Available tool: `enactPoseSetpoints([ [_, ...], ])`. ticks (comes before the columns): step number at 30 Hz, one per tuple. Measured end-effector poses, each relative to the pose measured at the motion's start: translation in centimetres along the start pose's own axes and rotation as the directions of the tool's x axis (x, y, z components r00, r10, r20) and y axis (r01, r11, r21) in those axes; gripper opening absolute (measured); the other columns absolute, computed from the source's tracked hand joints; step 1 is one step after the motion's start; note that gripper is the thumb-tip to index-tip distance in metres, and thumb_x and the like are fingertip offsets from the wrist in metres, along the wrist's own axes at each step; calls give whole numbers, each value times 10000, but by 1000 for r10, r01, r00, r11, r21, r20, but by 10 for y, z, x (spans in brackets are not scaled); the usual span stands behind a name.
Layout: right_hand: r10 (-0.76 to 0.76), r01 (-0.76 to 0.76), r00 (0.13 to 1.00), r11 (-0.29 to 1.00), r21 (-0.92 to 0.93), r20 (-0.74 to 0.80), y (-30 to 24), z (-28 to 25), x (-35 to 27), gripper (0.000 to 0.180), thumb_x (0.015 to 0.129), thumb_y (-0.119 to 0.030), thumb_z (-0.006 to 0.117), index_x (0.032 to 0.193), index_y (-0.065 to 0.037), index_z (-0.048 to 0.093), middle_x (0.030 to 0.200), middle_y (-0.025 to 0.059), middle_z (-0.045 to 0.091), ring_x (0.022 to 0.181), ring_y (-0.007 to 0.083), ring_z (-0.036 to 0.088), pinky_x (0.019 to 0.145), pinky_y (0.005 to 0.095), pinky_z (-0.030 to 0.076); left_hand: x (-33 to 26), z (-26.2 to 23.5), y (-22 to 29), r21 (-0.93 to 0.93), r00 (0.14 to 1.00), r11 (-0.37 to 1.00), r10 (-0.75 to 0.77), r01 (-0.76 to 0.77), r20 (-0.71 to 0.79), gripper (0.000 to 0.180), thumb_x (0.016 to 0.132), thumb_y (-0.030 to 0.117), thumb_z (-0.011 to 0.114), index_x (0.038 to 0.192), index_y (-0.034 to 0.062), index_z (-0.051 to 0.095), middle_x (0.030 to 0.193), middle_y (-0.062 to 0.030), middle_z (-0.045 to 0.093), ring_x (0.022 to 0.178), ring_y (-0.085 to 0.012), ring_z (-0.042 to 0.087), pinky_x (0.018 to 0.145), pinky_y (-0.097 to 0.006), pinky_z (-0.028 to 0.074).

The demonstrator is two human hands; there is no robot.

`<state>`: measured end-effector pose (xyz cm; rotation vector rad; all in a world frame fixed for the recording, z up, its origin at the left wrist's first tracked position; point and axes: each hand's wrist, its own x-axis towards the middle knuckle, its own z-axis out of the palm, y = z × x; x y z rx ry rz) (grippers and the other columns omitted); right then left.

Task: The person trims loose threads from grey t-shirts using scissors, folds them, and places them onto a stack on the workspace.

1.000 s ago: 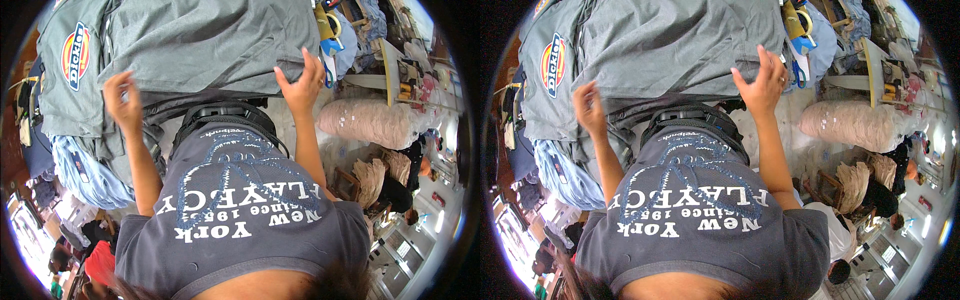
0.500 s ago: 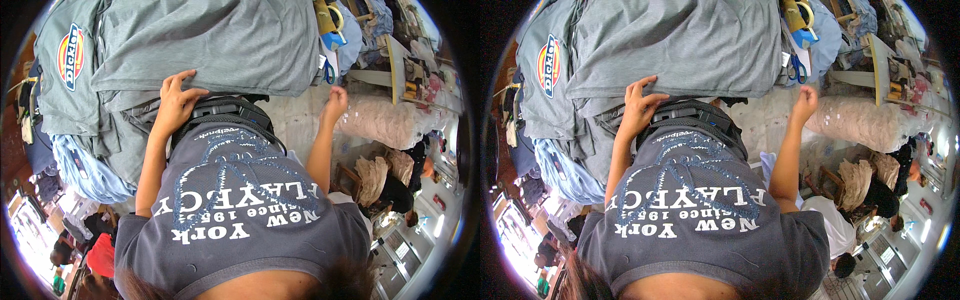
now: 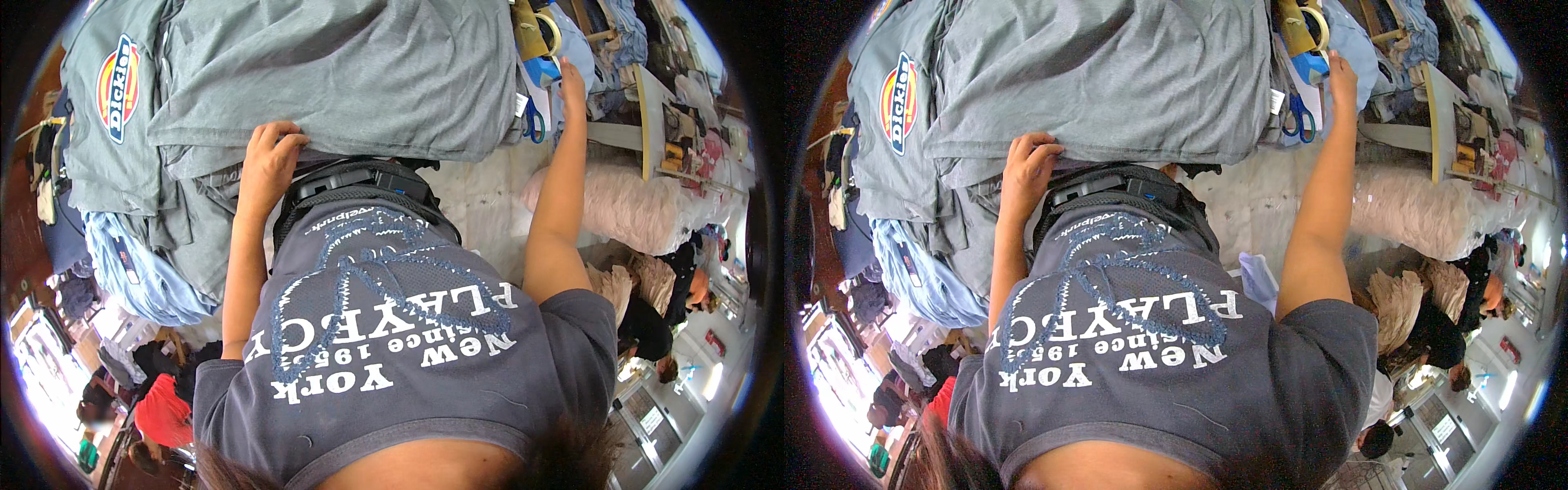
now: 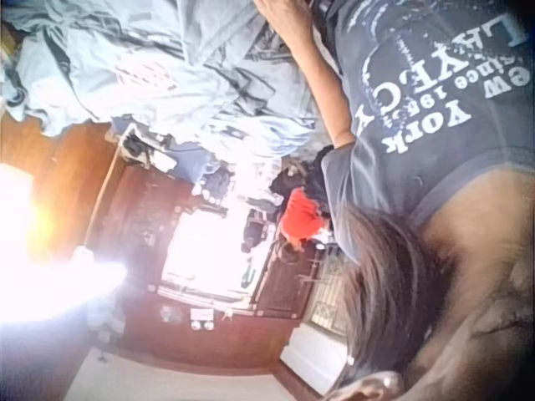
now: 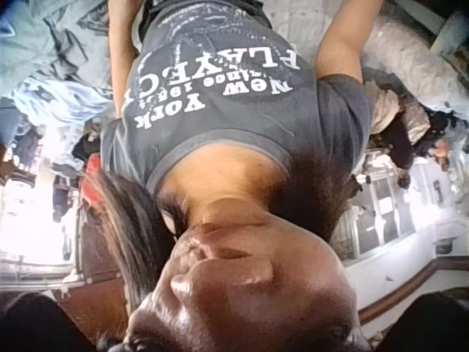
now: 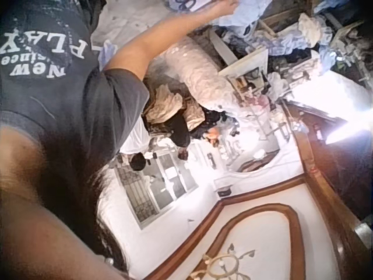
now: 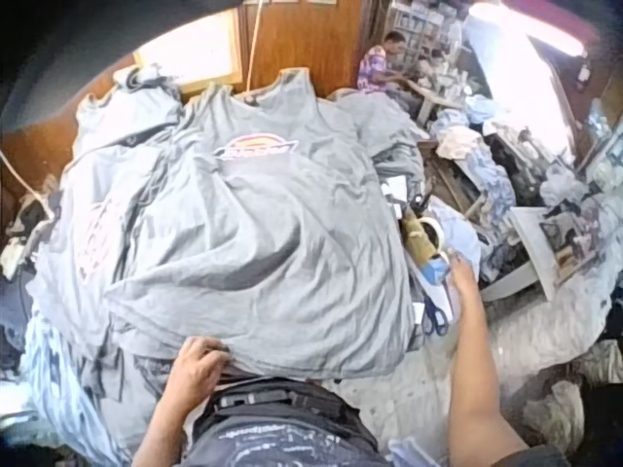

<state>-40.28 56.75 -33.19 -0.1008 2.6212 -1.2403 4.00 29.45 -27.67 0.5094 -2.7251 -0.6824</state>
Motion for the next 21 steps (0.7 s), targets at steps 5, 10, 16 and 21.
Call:
enactPoseSetpoints([
  [5, 132, -189, 964, 951, 245, 232, -2, -11, 8, 496, 781, -468, 546, 1081, -73, 534, 1076, 87, 499, 937, 263, 463, 740, 380, 418, 1, 0, -6, -112, 999, 994, 2, -8, -49, 188, 662, -40, 585, 822, 55, 611, 846, -58, 565, 808, -221, 537, 688, -301, 441],
  [10, 111, -272, 930, 850, 452, 351, 8, -19, 22, 435, 759, -389, 622, 1032, -62, 538, 1040, 82, 493, 925, 270, 458, 752, 398, 414, 6, -2, -1, -119, 979, 992, -65, 43, -195, 118, 703, -5, 587, 802, 53, 612, 786, -48, 569, 754, -219, 526, 651, -306, 424],
  [16, 1, -235, 944, 704, 670, 330, 13, -23, 12, 278, 768, -260, 641, 914, -42, 548, 948, 67, 511, 903, 252, 462, 757, 411, 401, 11, -2, -7, -38, 952, 992, -129, 123, -278, 123, 728, -12, 567, 825, 47, 615, 799, -67, 573, 718, -202, 554, 647, -291, 438],
  [21, -44, -195, 953, 665, 721, 299, 30, -20, 13, 207, 773, -211, 635, 865, -46, 550, 862, 57, 540, 866, 213, 474, 763, 400, 404, 17, 6, -13, 32, 934, 977, -193, 212, -300, 98, 735, 24, 558, 804, 67, 613, 781, -57, 567, 643, -185, 550, 588, -292, 439],
])
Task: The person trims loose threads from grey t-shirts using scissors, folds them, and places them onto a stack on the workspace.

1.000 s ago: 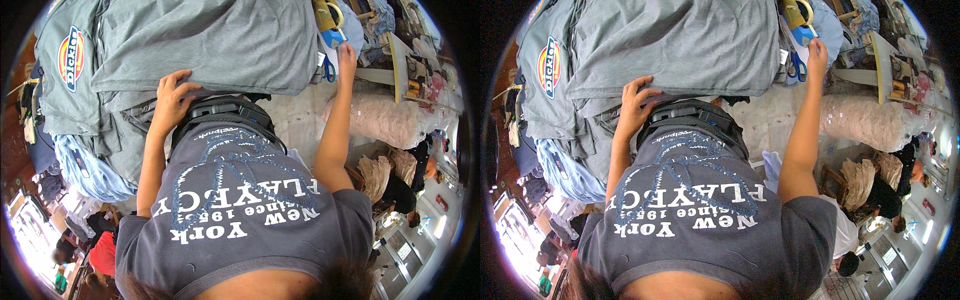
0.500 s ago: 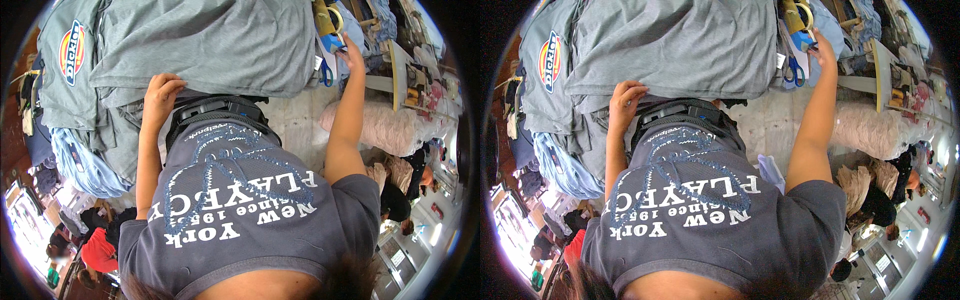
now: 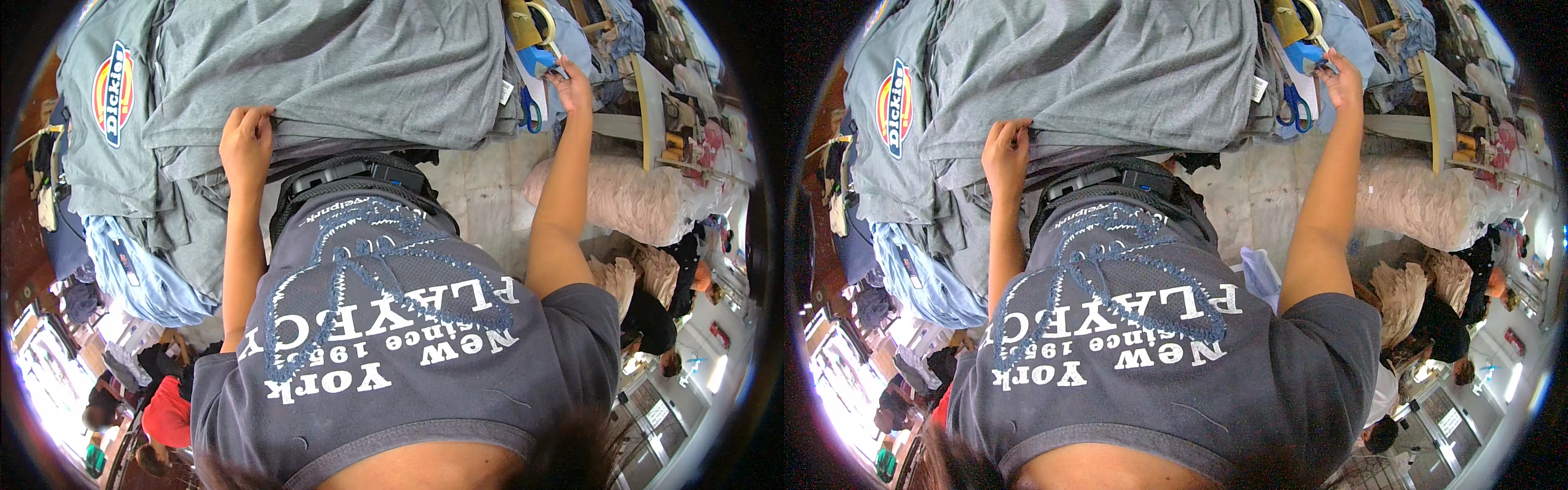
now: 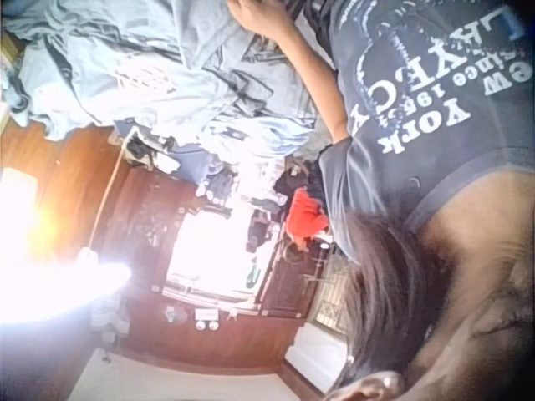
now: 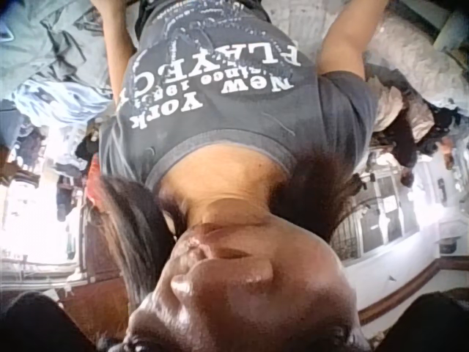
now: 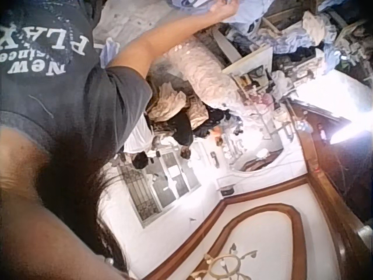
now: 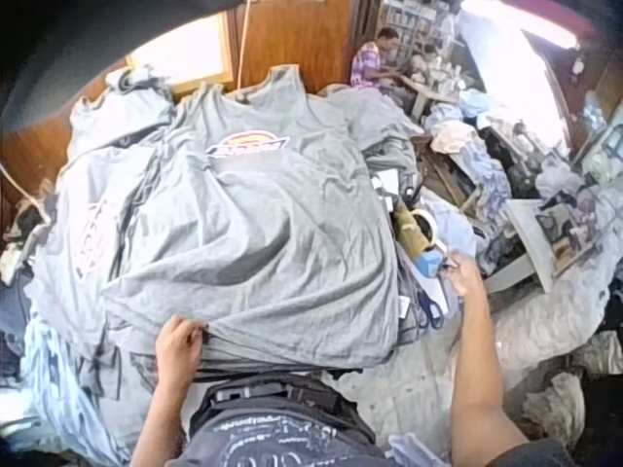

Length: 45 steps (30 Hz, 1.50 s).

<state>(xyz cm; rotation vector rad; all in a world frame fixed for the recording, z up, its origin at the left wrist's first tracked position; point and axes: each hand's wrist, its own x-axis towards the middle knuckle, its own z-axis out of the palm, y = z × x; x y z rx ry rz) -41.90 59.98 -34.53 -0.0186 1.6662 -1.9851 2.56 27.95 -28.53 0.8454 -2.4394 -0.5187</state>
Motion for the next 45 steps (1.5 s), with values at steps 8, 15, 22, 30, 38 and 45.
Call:
enactPoseSetpoints([
  [8, -135, 134, 988, 991, -14, -73, 25, -10, -2, 147, 799, -133, 598, 832, 1, 546, 804, 71, 551, 764, 169, 523, 729, 330, 455, 4, 3, -4, -71, 998, 996, -57, 58, 20, 105, 729, 16, 569, 816, 45, 620, 745, -61, 561, 609, -150, 554, 577, -251, 437],
  [15, -307, 227, 931, 910, -347, -198, 33, 5, -3, 117, 803, -89, 579, 812, 25, 560, 786, 75, 578, 698, 139, 556, 613, 253, 471, 3, 3, -3, -66, 994, 992, -104, 105, 26, 81, 735, 54, 558, 786, 77, 616, 764, -52, 573, 627, -171, 576, 578, -272, 444],
  [22, -419, 149, 889, 646, -748, -185, 48, -26, -1, 164, 773, -138, 612, 865, -9, 568, 817, 105, 586, 651, 170, 562, 601, 256, 453, 6, 5, 0, 41, 999, 999, 3, -5, 51, 182, 718, 29, 544, 877, 99, 598, 874, -56, 554, 776, -207, 548, 665, -294, 438],
  [30, -797, 801, 469, 202, -563, 382, 15, 141, -159, 491, 668, -318, 717, 1025, -59, 500, 978, 81, 535, 897, 219, 518, 778, 335, 411, 12, 13, 35, -109, 747, 792, 605, -601, 274, 330, 711, 87, 575, 1032, 159, 553, 1110, -42, 494, 1056, -241, 444, 869, -393, 360],
  [38, -424, 823, 560, 181, -539, 712, 55, 201, -206, 389, 716, -96, 633, 1073, -113, 480, 863, 31, 594, 819, 189, 561, 766, 310, 408, 43, 39, 41, -417, 722, 841, 521, -344, 455, 189, 759, 156, 570, 928, 73, 580, 905, -77, 591, 898, -197, 540, 793, -317, 392],
  [45, -317, 490, 858, 741, -460, 403, 52, 207, -187, 402, 775, -38, 562, 1125, -71, 365, 737, 70, 603, 604, 105, 532, 566, 235, 415, 56, 51, 51, -468, 748, 876, 235, 113, 621, 267, 873, 236, 473, 927, -14, 547, 777, -74, 587, 747, -120, 509, 709, -251, 399],
])
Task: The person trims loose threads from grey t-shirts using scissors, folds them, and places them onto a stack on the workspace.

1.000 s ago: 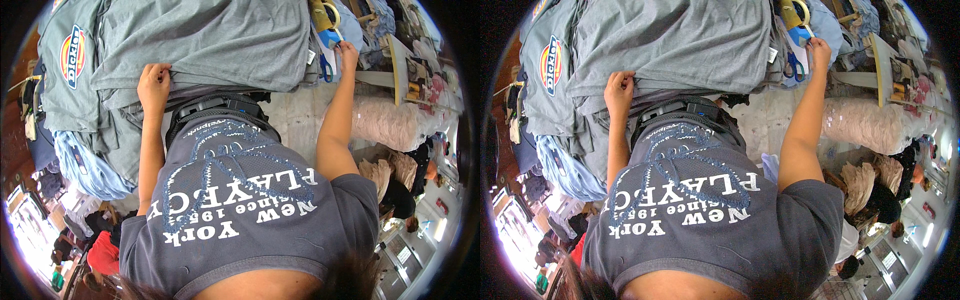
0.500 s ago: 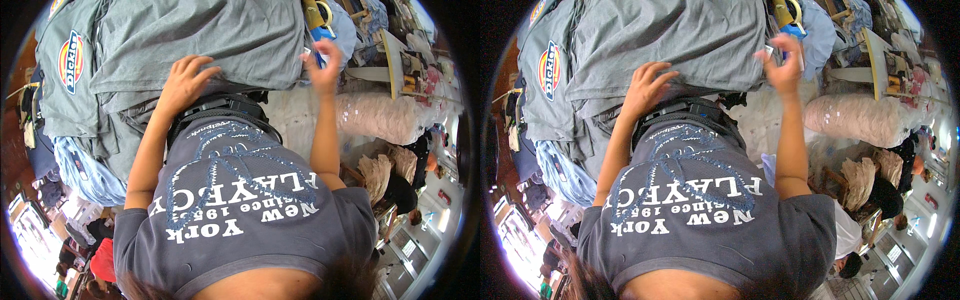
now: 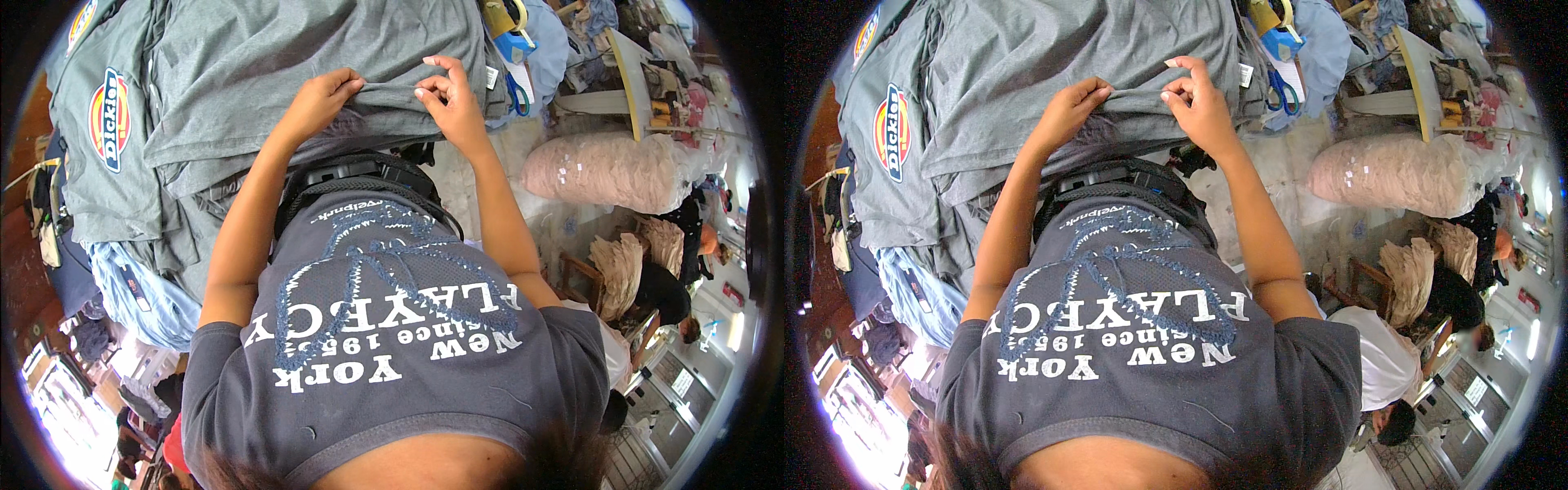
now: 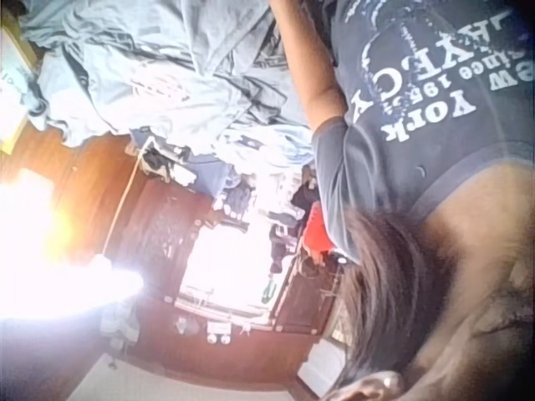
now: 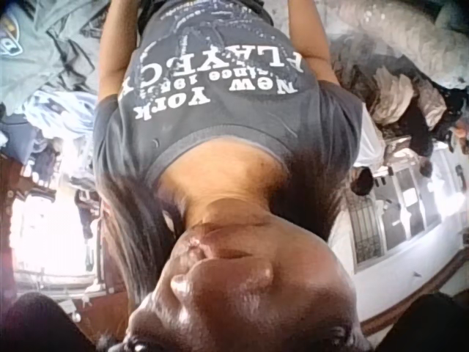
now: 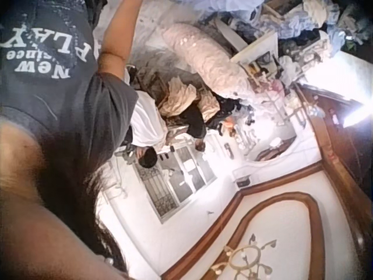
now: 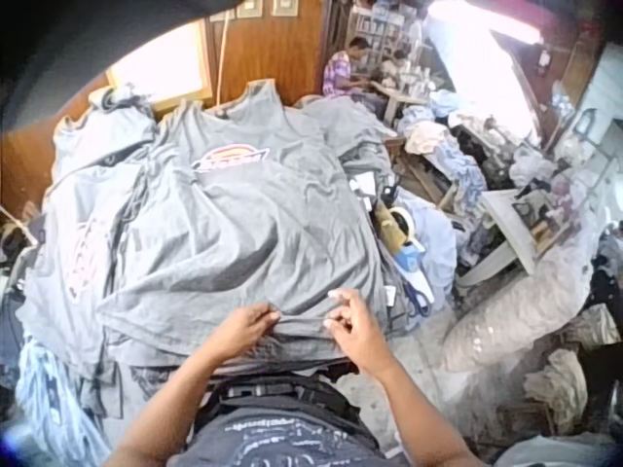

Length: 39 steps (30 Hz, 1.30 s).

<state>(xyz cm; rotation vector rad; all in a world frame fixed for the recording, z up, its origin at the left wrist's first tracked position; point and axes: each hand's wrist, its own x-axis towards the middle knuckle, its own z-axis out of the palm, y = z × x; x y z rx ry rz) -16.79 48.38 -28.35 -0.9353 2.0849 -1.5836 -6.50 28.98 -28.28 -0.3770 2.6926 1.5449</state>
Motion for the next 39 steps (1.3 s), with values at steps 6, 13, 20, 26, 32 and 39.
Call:
enactPoseSetpoints([
  [6, 9, -6, 1000, 988, 154, -19, 12, 1, 7, 405, 783, -21, 558, 1130, -58, 353, 726, 36, 580, 573, 41, 449, 516, 188, 357, 5, 2, -1, -99, 999, 995, -32, 32, -6, 261, 851, 245, 517, 923, 1, 570, 768, -49, 582, 743, -102, 493, 709, -245, 396],
  [13, -28, 29, 1000, 987, 159, -8, 0, -2, -4, 341, 783, -40, 573, 1088, -47, 418, 739, 25, 572, 639, 56, 472, 580, 204, 386, -5, 4, -4, 41, 938, 939, 342, -340, -57, 211, 672, 50, 625, 883, 46, 612, 801, -50, 581, 759, -181, 534, 703, -274, 415],
  [20, -48, 53, 998, 995, -88, 50, -6, -11, -36, 93, 748, -86, 626, 808, -17, 612, 764, 30, 577, 697, 103, 530, 644, 220, 407, -40, -7, -7, 362, 874, 796, 444, -485, 196, 334, 592, -2, 593, 877, 160, 658, 1004, -34, 535, 966, -243, 454, 837, -354, 372],
  [26, 68, -62, 996, 994, -91, 60, -14, 1, -30, 94, 751, -45, 601, 828, 6, 621, 746, 47, 599, 679, 100, 532, 625, 211, 414, -48, -2, -1, 467, 845, 720, 519, -513, 129, 220, 642, 99, 592, 851, 132, 653, 1097, 4, 529, 987, -214, 459, 858, -347, 370],
  [32, 77, -31, 976, 975, -221, 202, -24, 22, -10, 267, 768, -42, 574, 1034, -50, 563, 678, 33, 549, 602, 87, 486, 575, 218, 399, -59, 0, -3, 546, 910, 743, 403, -388, 99, 272, 673, 86, 556, 931, 143, 624, 1125, -15, 512, 951, -217, 468, 818, -346, 392],
  [39, 190, -111, 944, 952, -284, 269, -17, 23, -2, 478, 768, -114, 574, 1209, -138, 393, 671, 116, 576, 636, 274, 570, 615, 341, 437, -66, -12, -20, 512, 924, 780, 373, -360, 81, 321, 689, 39, 535, 979, 147, 622, 1071, -50, 523, 870, -230, 490, 775, -329, 409],
])
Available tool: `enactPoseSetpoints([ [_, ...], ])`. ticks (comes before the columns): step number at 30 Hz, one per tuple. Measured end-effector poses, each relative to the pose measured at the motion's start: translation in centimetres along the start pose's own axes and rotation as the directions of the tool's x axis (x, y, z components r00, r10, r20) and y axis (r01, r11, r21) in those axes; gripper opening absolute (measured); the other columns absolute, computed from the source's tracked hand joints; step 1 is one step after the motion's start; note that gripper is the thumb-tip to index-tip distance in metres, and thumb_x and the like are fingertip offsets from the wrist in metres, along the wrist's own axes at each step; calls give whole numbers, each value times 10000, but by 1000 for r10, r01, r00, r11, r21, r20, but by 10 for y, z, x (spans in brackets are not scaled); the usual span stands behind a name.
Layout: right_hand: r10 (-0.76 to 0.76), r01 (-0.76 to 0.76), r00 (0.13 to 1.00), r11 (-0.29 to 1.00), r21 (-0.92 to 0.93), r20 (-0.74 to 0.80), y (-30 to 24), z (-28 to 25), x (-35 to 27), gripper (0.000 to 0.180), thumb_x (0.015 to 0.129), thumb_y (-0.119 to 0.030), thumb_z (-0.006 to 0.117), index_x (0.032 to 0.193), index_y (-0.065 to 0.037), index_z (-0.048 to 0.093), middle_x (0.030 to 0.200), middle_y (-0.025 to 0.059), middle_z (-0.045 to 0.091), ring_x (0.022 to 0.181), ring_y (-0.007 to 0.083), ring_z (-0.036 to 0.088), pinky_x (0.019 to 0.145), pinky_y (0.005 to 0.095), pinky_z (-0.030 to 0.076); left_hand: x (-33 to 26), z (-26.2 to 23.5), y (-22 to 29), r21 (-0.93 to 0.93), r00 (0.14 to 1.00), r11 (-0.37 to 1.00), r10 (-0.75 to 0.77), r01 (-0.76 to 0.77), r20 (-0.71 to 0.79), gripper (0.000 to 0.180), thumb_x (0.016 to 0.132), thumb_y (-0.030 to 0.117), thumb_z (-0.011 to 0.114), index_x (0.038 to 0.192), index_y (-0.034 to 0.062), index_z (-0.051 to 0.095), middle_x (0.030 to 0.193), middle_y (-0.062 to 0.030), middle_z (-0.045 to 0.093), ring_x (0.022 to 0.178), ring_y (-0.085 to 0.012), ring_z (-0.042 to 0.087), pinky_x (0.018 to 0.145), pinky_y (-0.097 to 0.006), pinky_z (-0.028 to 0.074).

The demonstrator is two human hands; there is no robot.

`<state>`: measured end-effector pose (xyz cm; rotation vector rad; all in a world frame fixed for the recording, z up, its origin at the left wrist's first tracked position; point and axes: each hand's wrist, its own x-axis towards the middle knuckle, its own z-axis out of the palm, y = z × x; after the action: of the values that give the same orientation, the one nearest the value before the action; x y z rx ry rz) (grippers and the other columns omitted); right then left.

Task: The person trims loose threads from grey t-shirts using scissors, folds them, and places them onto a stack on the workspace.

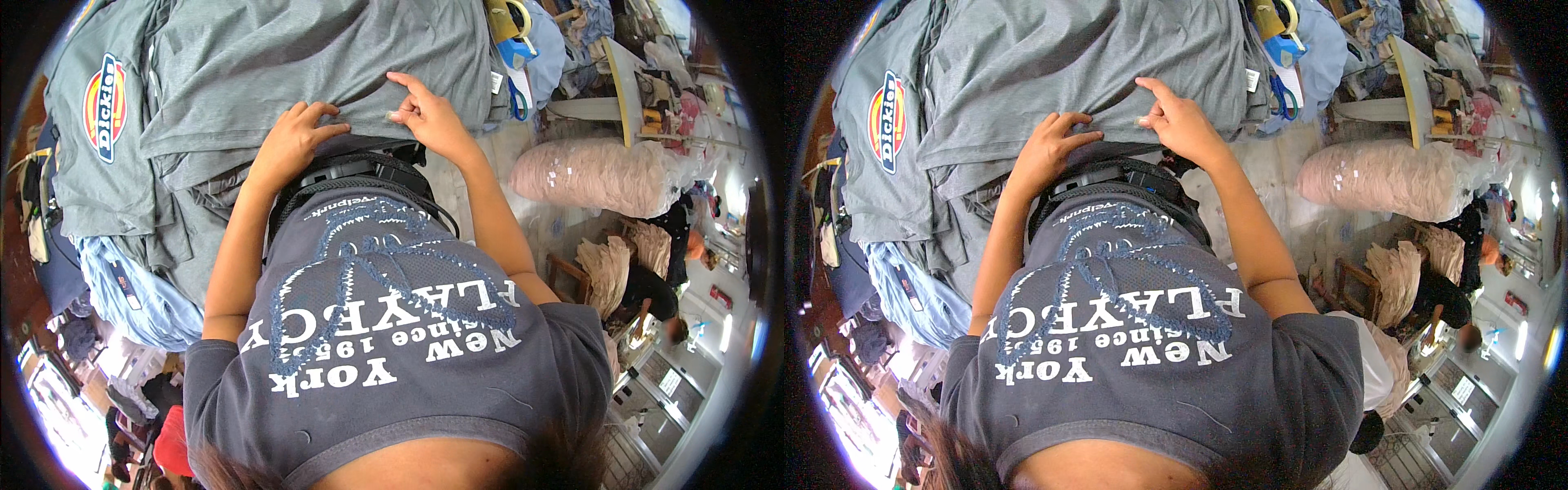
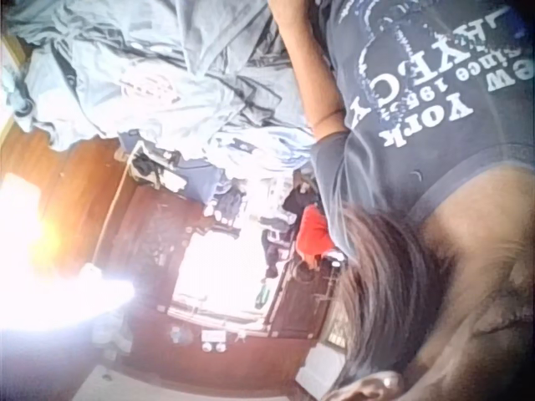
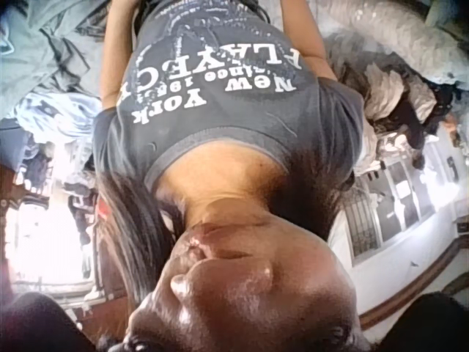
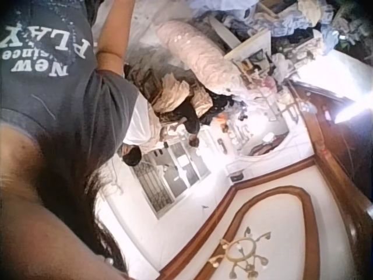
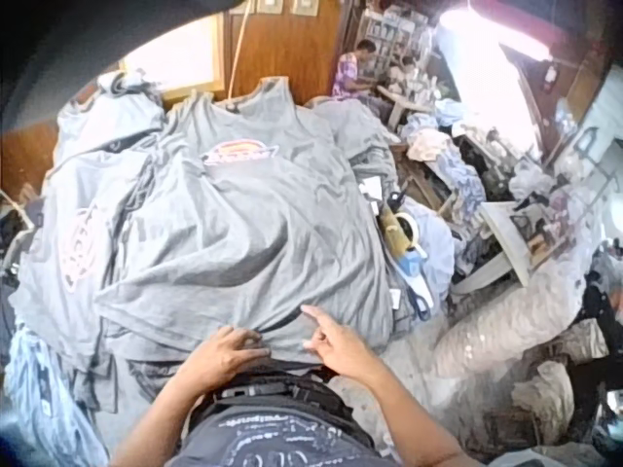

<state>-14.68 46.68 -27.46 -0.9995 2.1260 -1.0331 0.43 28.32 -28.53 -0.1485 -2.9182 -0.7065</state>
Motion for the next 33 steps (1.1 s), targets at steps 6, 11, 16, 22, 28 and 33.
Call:
enactPoseSetpoints([
  [6, -52, 11, 993, 929, -369, -101, -4, 17, 9, 389, 749, -182, 616, 1080, -98, 430, 682, 88, 586, 637, 251, 573, 577, 353, 425, 1, -1, 0, -19, 1000, 1000, 13, -14, -16, 338, 681, 30, 534, 983, 149, 626, 1040, -58, 530, 862, -231, 498, 766, -331, 413],
  [11, -128, -93, 962, 680, -727, -242, -16, 31, 9, 440, 663, -329, 662, 950, -84, 436, 718, 87, 611, 768, 263, 584, 647, 393, 403, 2, 0, -2, -38, 1000, 999, 17, -17, -16, 358, 662, -7, 527, 968, 146, 629, 1025, -61, 532, 865, -239, 499, 763, -335, 415],
  [16, -117, -59, 960, 803, -593, -254, -1, 15, 6, 543, 609, -314, 718, 1009, -85, 429, 819, 113, 592, 793, 296, 563, 680, 407, 396, 0, -2, 0, -91, 999, 996, 19, -23, -45, 384, 638, -35, 525, 967, 135, 626, 1030, -69, 532, 862, -255, 496, 762, -337, 414],
  [22, 37, -42, 998, 995, 95, 51, 19, -42, 5, 393, 683, -95, 678, 1034, -72, 503, 697, -29, 476, 645, 33, 437, 565, 184, 367, -13, -39, -17, -189, 973, 981, -90, 50, -212, 283, 730, 39, 573, 1005, 105, 589, 1080, -103, 524, 980, -270, 488, 837, -350, 381],
  [28, -4, -338, 760, 852, -401, -649, 78, -101, 66, 383, 711, -364, 640, 925, -55, 569, 824, 112, 585, 811, 294, 556, 681, 400, 425, -39, -87, -118, 123, 470, 567, -521, 815, -712, 274, 798, 220, 544, 1038, 88, 563, 996, -127, 567, 921, -290, 524, 798, -371, 404],
  [33, -139, -214, 651, 910, -356, -747, 59, -105, 81, 328, 695, -337, 653, 873, -67, 603, 825, 111, 591, 800, 295, 561, 665, 391, 422, -34, -95, -120, 86, 461, 526, -641, 846, -614, 210, 812, 257, 529, 854, 52, 551, 908, -129, 586, 806, -318, 551, 690, -407, 419],
])
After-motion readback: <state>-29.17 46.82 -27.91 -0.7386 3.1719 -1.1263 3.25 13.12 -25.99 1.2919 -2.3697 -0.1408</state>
